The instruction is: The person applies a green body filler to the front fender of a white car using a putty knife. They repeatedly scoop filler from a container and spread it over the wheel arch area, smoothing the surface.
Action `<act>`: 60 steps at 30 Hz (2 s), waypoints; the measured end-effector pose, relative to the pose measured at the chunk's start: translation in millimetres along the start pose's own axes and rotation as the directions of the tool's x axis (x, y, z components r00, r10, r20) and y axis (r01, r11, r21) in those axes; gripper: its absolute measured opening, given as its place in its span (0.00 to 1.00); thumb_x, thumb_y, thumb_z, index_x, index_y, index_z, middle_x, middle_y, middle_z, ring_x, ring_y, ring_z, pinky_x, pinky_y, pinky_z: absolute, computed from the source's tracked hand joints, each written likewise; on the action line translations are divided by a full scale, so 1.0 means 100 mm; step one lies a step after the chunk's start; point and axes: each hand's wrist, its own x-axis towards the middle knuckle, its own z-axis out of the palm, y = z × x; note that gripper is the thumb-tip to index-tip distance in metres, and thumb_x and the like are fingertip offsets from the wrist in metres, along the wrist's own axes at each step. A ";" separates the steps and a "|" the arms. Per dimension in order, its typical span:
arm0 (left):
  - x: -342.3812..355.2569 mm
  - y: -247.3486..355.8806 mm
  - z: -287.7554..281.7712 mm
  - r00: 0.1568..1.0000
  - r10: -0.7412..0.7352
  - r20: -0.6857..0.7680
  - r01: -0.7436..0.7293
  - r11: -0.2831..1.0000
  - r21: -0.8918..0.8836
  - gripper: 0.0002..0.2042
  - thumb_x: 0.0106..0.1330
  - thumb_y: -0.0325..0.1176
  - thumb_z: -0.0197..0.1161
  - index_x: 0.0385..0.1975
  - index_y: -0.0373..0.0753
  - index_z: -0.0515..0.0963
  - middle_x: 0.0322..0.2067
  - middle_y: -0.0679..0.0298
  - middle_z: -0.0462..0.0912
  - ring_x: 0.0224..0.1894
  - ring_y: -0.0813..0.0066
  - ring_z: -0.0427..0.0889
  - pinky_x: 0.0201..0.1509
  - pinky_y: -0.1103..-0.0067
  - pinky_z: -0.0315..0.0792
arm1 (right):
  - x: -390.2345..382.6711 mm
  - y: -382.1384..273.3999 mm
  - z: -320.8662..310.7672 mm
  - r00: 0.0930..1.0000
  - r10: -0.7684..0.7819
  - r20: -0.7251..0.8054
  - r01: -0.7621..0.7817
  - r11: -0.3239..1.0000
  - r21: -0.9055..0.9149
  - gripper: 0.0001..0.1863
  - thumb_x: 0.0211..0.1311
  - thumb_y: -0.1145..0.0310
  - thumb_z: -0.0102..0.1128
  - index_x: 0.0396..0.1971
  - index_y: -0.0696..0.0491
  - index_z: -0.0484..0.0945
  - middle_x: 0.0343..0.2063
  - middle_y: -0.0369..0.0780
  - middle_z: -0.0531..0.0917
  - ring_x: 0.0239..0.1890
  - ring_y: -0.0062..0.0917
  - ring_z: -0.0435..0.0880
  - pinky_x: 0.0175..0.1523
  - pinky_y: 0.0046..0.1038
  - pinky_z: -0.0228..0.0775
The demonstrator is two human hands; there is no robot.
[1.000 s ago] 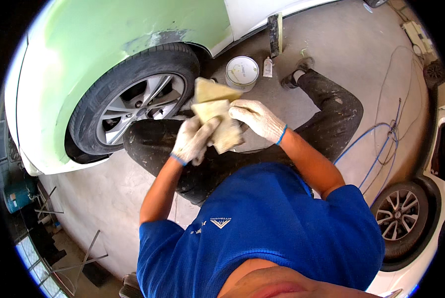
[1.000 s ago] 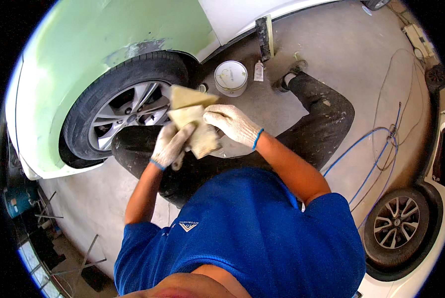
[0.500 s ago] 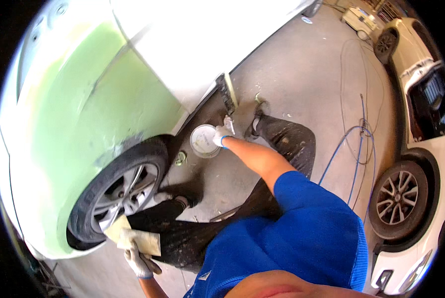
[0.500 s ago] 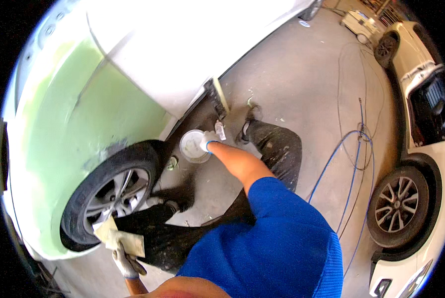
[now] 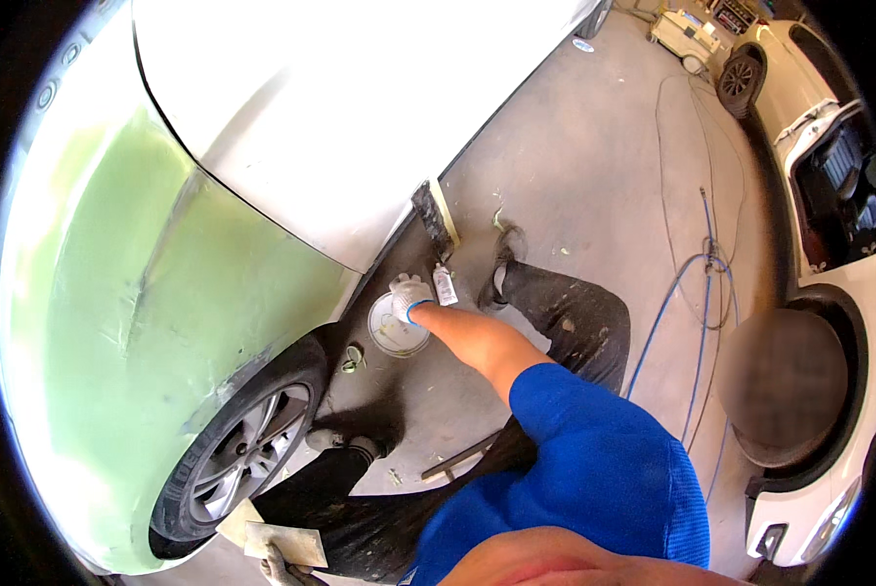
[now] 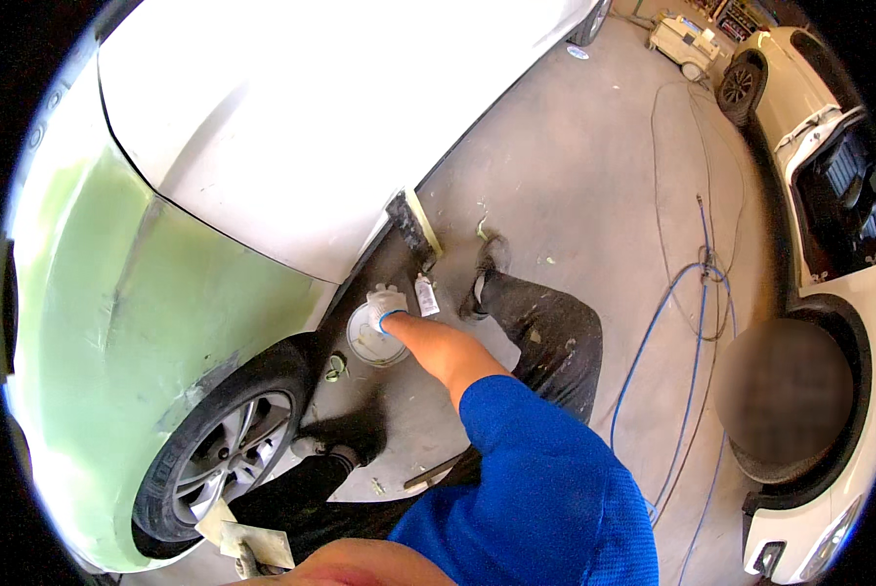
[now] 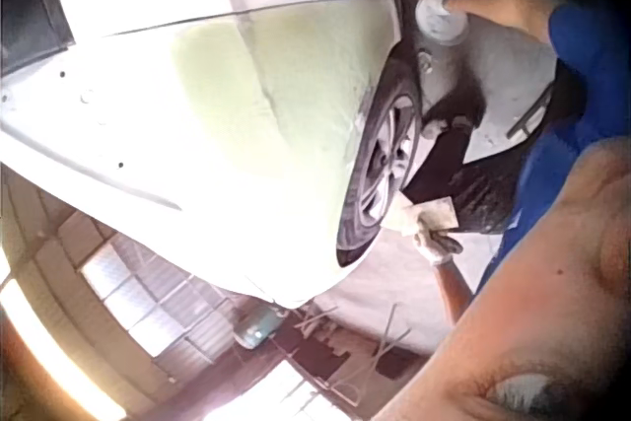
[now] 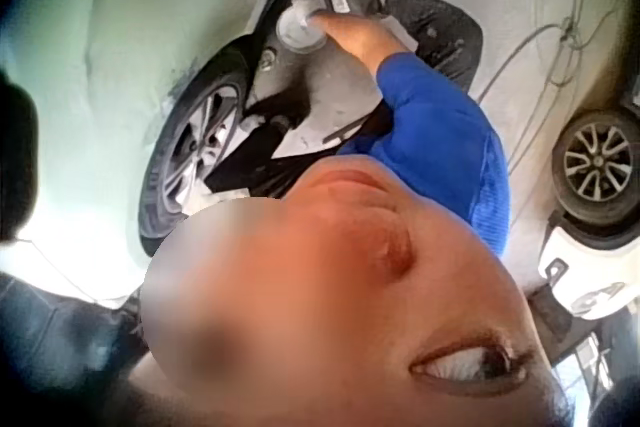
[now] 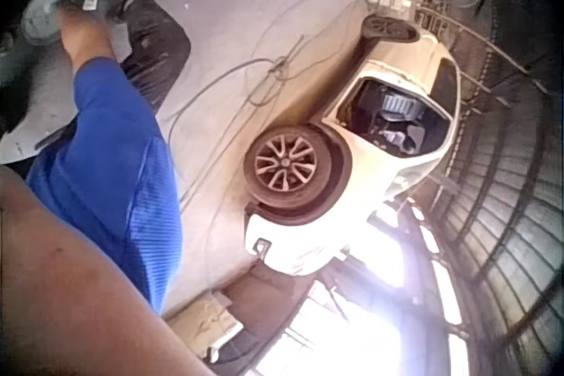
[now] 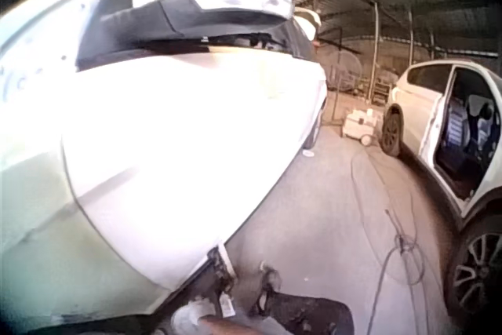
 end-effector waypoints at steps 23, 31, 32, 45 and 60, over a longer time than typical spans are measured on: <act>-0.20 -0.30 1.11 0.931 0.340 0.131 -0.339 0.940 -0.029 0.17 0.69 0.47 0.61 0.33 0.37 0.79 0.21 0.71 0.77 0.21 0.87 0.71 0.22 0.85 0.65 | -2.53 -0.72 -1.29 0.795 -0.591 0.138 0.328 0.610 0.722 0.21 0.66 0.53 0.58 0.46 0.56 0.77 0.42 0.44 0.83 0.47 0.28 0.81 0.51 0.34 0.73; -0.20 -0.33 1.08 0.959 0.139 0.246 -0.175 0.976 0.133 0.19 0.71 0.48 0.56 0.37 0.34 0.79 0.20 0.65 0.80 0.19 0.83 0.75 0.23 0.86 0.70 | -2.91 -0.58 -1.28 0.581 -0.737 0.346 0.184 0.533 0.826 0.23 0.56 0.64 0.65 0.49 0.61 0.75 0.41 0.40 0.81 0.44 0.21 0.79 0.45 0.27 0.75; -0.18 -0.41 0.98 0.962 0.249 0.111 -0.248 0.968 -0.031 0.20 0.72 0.48 0.55 0.41 0.33 0.79 0.22 0.63 0.80 0.19 0.84 0.75 0.22 0.87 0.69 | -2.84 -0.47 -1.32 0.533 -0.805 0.261 0.474 0.540 0.695 0.20 0.56 0.66 0.65 0.47 0.60 0.77 0.41 0.38 0.82 0.45 0.20 0.78 0.45 0.25 0.75; -0.08 -0.63 0.04 0.965 0.208 -0.162 -0.242 0.942 -0.233 0.13 0.72 0.43 0.57 0.38 0.38 0.76 0.20 0.69 0.74 0.18 0.85 0.68 0.18 0.89 0.64 | -1.01 0.05 -0.98 0.917 -0.368 0.156 0.383 0.920 -0.081 0.22 0.65 0.49 0.48 0.48 0.49 0.77 0.42 0.51 0.82 0.46 0.50 0.81 0.50 0.46 0.72; 0.22 -0.46 0.10 0.918 0.135 -0.372 -0.185 0.977 -0.103 0.17 0.68 0.52 0.58 0.35 0.42 0.76 0.17 0.70 0.73 0.15 0.84 0.68 0.16 0.88 0.62 | 0.79 1.03 1.53 0.796 -0.535 0.283 0.599 0.766 -0.236 0.20 0.66 0.58 0.44 0.37 0.54 0.83 0.40 0.47 0.84 0.45 0.44 0.81 0.53 0.42 0.72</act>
